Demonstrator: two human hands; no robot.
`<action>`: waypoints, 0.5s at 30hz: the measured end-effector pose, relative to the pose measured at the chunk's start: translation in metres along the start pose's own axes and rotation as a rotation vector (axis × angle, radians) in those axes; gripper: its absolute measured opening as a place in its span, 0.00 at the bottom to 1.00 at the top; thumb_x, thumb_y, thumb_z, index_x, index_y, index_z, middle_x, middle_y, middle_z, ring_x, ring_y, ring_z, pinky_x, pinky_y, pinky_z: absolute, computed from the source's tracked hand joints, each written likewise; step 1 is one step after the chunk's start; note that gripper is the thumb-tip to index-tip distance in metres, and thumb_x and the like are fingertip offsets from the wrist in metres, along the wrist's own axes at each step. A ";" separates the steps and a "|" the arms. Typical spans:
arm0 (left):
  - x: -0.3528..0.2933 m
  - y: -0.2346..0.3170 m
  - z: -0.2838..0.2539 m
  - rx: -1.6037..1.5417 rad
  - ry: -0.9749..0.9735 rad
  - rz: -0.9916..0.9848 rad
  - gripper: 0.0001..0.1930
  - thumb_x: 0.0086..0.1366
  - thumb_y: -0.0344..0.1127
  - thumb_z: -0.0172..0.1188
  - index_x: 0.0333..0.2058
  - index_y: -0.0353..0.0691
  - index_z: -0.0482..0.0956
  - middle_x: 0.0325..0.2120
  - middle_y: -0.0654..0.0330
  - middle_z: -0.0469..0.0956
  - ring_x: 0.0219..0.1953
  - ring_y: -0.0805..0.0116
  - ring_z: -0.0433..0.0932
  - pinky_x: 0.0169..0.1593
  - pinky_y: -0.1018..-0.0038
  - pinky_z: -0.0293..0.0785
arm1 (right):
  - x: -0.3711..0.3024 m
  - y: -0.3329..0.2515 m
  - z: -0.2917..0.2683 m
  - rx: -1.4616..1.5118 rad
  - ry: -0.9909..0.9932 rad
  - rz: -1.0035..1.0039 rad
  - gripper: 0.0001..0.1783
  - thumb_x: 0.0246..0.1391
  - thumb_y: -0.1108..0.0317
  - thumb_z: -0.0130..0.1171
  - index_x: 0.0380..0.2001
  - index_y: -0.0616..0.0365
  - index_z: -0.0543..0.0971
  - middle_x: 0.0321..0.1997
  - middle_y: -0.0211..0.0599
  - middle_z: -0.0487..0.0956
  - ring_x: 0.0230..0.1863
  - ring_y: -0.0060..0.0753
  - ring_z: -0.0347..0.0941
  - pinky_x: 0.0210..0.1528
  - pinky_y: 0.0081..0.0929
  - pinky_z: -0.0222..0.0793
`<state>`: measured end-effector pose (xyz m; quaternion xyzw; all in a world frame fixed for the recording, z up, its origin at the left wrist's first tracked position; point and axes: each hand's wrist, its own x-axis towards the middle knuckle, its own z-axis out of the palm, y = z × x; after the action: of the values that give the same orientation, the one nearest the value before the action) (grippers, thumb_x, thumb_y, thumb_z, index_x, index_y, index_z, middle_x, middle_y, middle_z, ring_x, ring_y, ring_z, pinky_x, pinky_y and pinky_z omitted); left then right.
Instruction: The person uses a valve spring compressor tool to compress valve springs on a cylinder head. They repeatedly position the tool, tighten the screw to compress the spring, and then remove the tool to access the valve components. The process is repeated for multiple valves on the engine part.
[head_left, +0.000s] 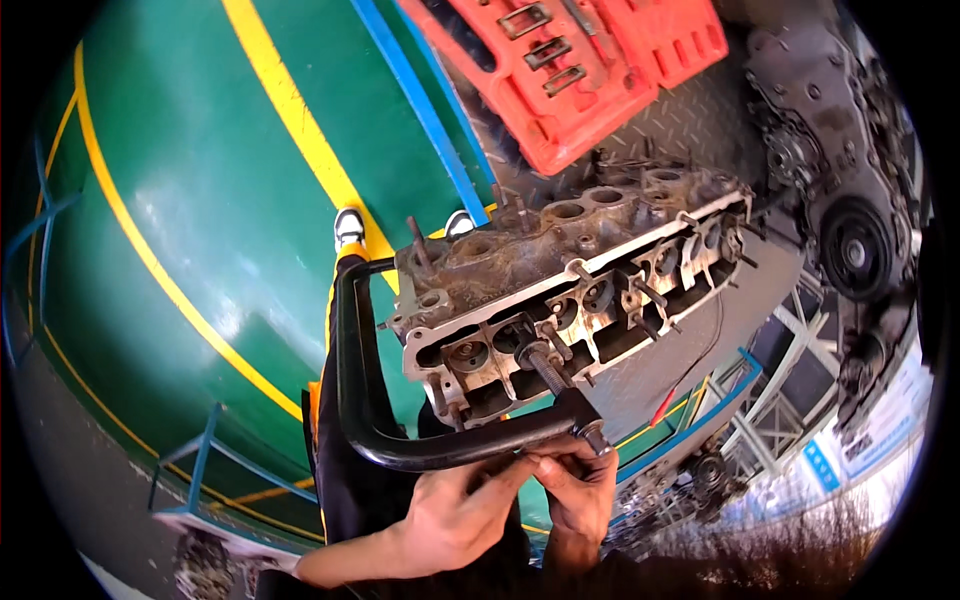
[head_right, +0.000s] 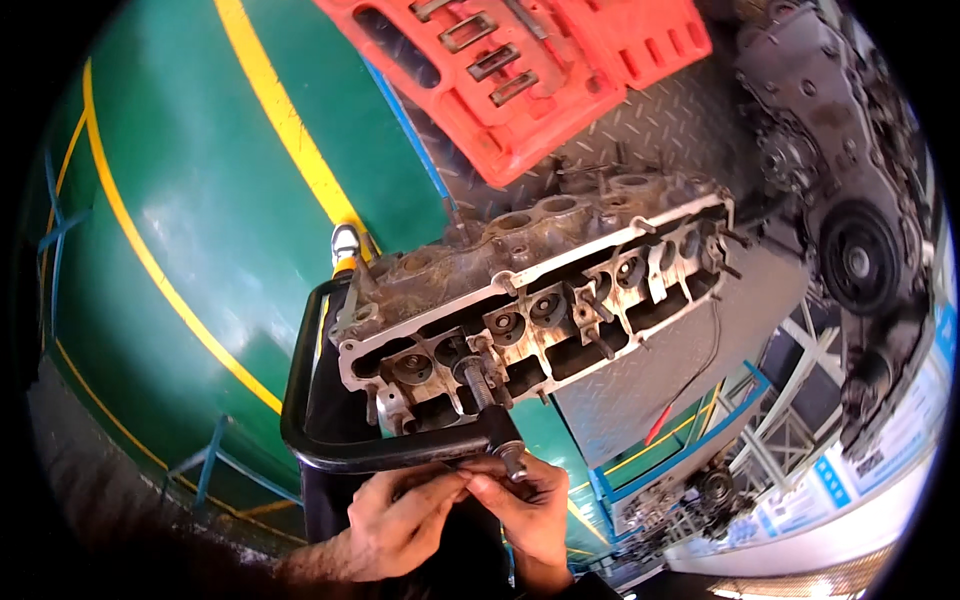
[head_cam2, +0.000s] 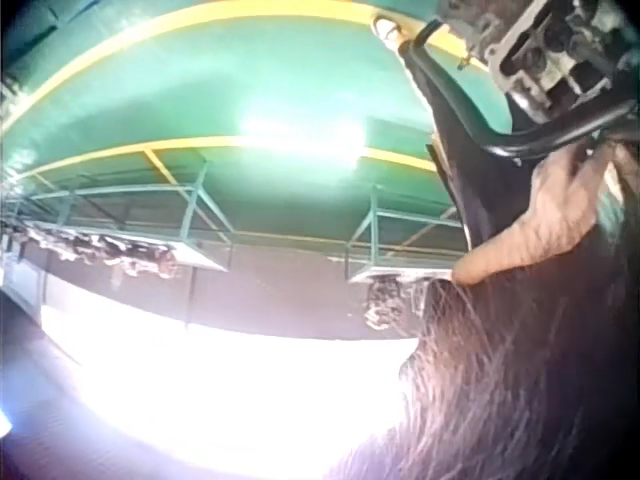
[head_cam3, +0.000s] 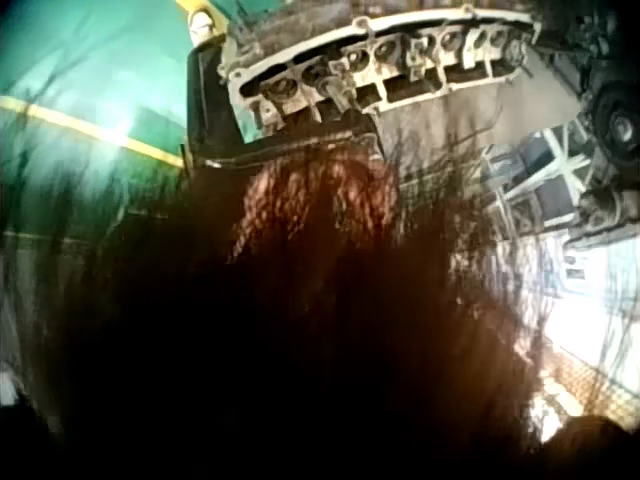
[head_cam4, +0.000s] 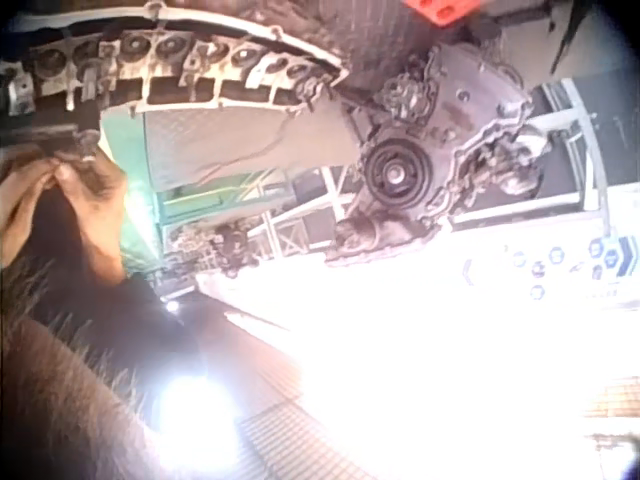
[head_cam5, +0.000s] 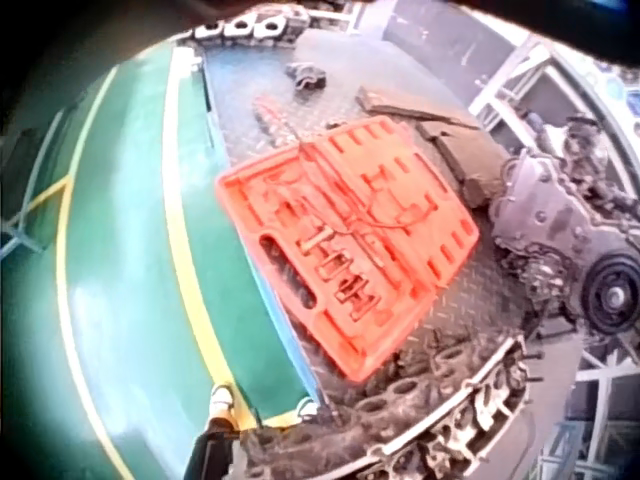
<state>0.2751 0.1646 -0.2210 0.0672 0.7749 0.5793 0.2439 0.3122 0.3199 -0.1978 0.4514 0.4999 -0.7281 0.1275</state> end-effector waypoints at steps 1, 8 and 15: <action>-0.001 -0.001 0.006 0.023 0.034 -0.019 0.15 0.56 0.22 0.67 0.44 0.38 0.84 0.35 0.52 0.81 0.32 0.59 0.83 0.32 0.70 0.81 | 0.002 -0.001 -0.006 -0.085 -0.016 0.025 0.11 0.55 0.77 0.67 0.39 0.75 0.82 0.37 0.48 0.83 0.35 0.36 0.81 0.41 0.26 0.76; 0.000 0.026 0.036 0.094 0.278 -0.241 0.11 0.55 0.22 0.70 0.39 0.34 0.83 0.32 0.53 0.82 0.26 0.58 0.81 0.31 0.72 0.78 | 0.019 -0.027 -0.034 -0.548 -0.354 -0.193 0.14 0.53 0.78 0.66 0.43 0.73 0.83 0.44 0.52 0.82 0.43 0.39 0.79 0.45 0.28 0.75; -0.008 0.034 0.046 -0.348 0.400 -0.580 0.09 0.57 0.23 0.70 0.38 0.31 0.84 0.30 0.54 0.84 0.27 0.68 0.82 0.31 0.77 0.77 | 0.033 -0.034 -0.033 -0.705 -0.499 -0.461 0.17 0.49 0.82 0.63 0.45 0.72 0.83 0.44 0.54 0.81 0.43 0.44 0.79 0.45 0.33 0.76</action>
<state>0.2971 0.2122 -0.1960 -0.3113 0.6843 0.6105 0.2494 0.2897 0.3729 -0.2058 0.0697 0.7572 -0.6097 0.2240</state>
